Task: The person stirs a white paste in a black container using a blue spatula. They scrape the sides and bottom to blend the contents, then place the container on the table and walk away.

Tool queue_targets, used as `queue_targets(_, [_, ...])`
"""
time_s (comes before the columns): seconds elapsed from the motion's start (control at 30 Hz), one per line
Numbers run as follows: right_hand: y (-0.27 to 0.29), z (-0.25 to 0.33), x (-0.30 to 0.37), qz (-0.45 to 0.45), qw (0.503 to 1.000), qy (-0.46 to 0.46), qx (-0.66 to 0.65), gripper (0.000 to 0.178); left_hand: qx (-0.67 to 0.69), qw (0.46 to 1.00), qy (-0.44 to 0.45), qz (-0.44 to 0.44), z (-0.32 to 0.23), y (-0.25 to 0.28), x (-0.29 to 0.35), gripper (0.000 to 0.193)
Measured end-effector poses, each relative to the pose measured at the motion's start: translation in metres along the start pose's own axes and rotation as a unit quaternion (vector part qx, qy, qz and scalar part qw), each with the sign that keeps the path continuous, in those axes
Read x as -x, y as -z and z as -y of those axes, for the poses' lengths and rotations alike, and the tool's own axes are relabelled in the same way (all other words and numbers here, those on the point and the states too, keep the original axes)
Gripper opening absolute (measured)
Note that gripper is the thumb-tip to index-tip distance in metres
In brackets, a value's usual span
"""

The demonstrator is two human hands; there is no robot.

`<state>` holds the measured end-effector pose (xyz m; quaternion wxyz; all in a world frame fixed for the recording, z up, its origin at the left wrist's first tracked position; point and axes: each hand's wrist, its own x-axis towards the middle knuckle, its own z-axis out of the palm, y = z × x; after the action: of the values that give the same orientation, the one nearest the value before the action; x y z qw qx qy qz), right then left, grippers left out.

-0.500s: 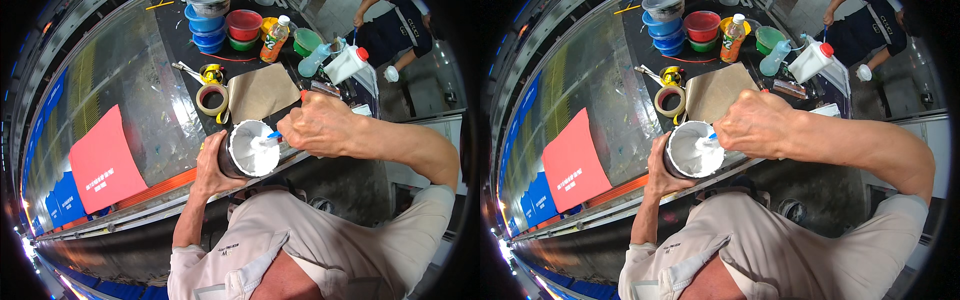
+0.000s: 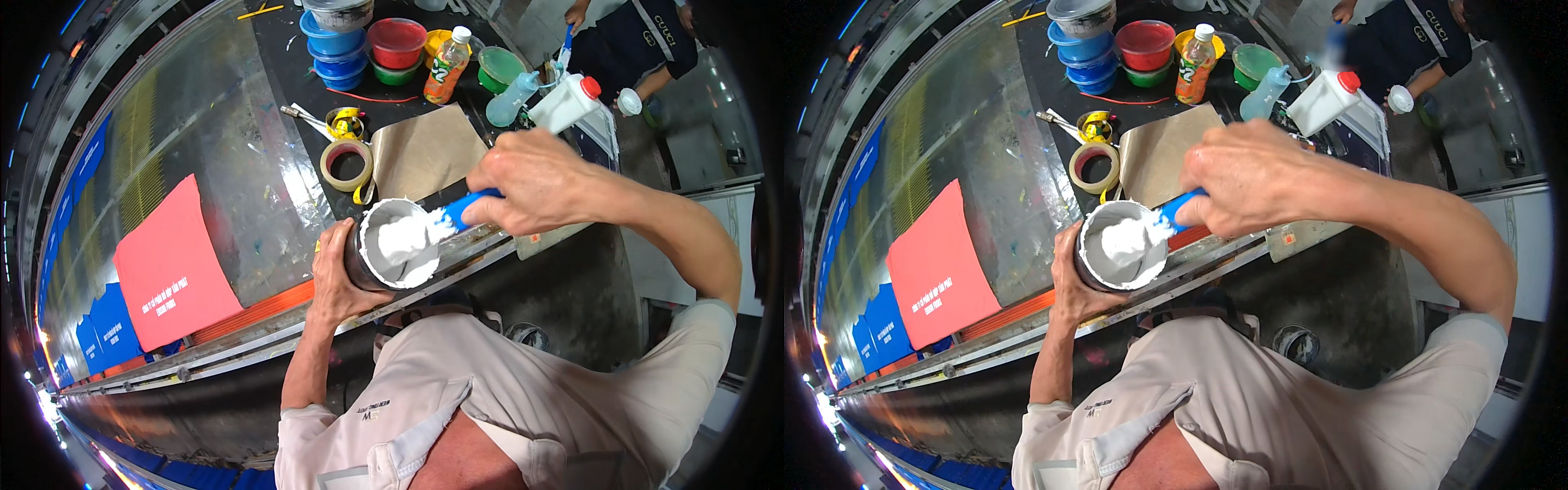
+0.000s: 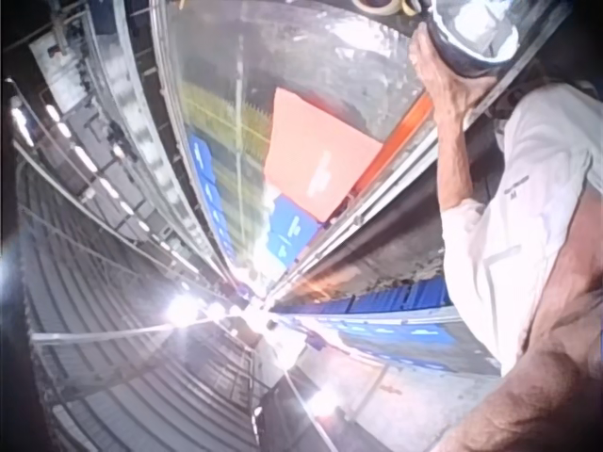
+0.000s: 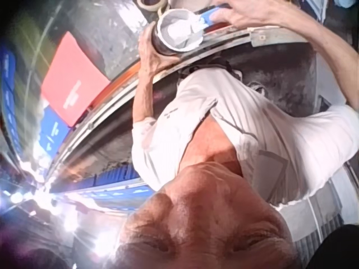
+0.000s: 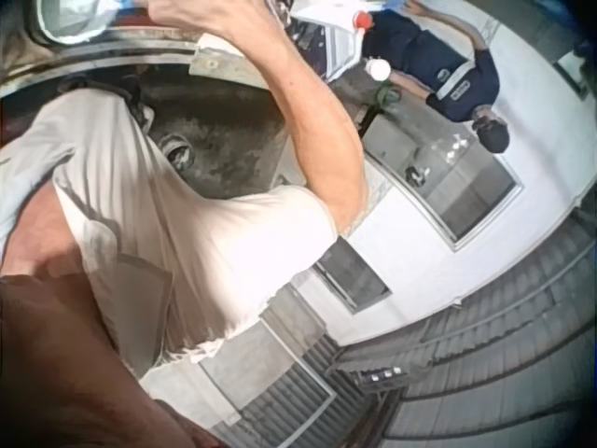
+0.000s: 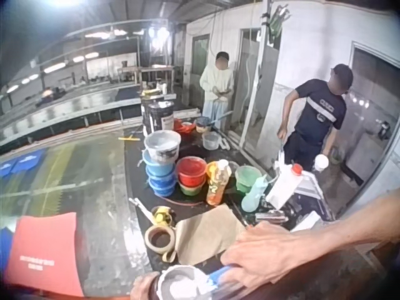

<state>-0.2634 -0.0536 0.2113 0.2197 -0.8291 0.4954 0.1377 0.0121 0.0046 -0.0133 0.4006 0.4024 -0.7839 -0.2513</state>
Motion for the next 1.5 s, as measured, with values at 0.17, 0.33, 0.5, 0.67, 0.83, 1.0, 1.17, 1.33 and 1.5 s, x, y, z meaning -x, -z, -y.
queue_targets(0.17, [0.034,0.021,0.000,-0.007,0.993,-0.029,0.116,0.024,-0.010,1.000,-0.015,-0.015,-0.004,-0.009,-0.002,0.127])
queue_targets(0.33, [0.032,0.039,-0.019,-0.027,0.990,0.023,0.136,0.021,0.016,0.999,-0.026,-0.036,-0.018,-0.022,-0.013,0.123])
queue_targets(0.5, [0.018,0.060,-0.034,-0.058,0.962,0.153,0.219,0.012,0.066,0.998,-0.015,-0.005,-0.014,-0.021,-0.008,0.118])
queue_targets(0.67, [-0.003,0.066,-0.024,-0.122,0.901,0.356,0.215,0.010,0.138,0.986,0.080,0.059,-0.004,-0.014,0.003,0.119])
queue_targets(0.83, [0.004,0.040,0.005,-0.167,0.807,0.390,0.410,0.019,0.183,0.973,0.128,0.056,-0.004,0.004,0.003,0.113])
queue_targets(1.0, [0.015,0.014,-0.018,-0.394,0.720,0.413,0.395,0.021,0.184,0.975,0.060,0.113,-0.016,0.012,-0.016,0.115])
queue_targets(1.17, [-0.005,0.001,-0.026,-0.291,0.788,0.331,0.429,0.022,0.175,0.976,0.059,0.111,-0.014,0.008,-0.020,0.116])
queue_targets(1.33, [-0.025,0.007,-0.008,-0.015,0.955,0.155,0.252,0.016,0.061,0.996,0.003,0.061,-0.014,0.004,-0.019,0.114])
queue_targets(1.5, [-0.044,-0.002,-0.001,0.052,0.984,0.130,0.110,0.039,0.049,0.996,0.023,0.065,-0.013,-0.004,-0.013,0.114])
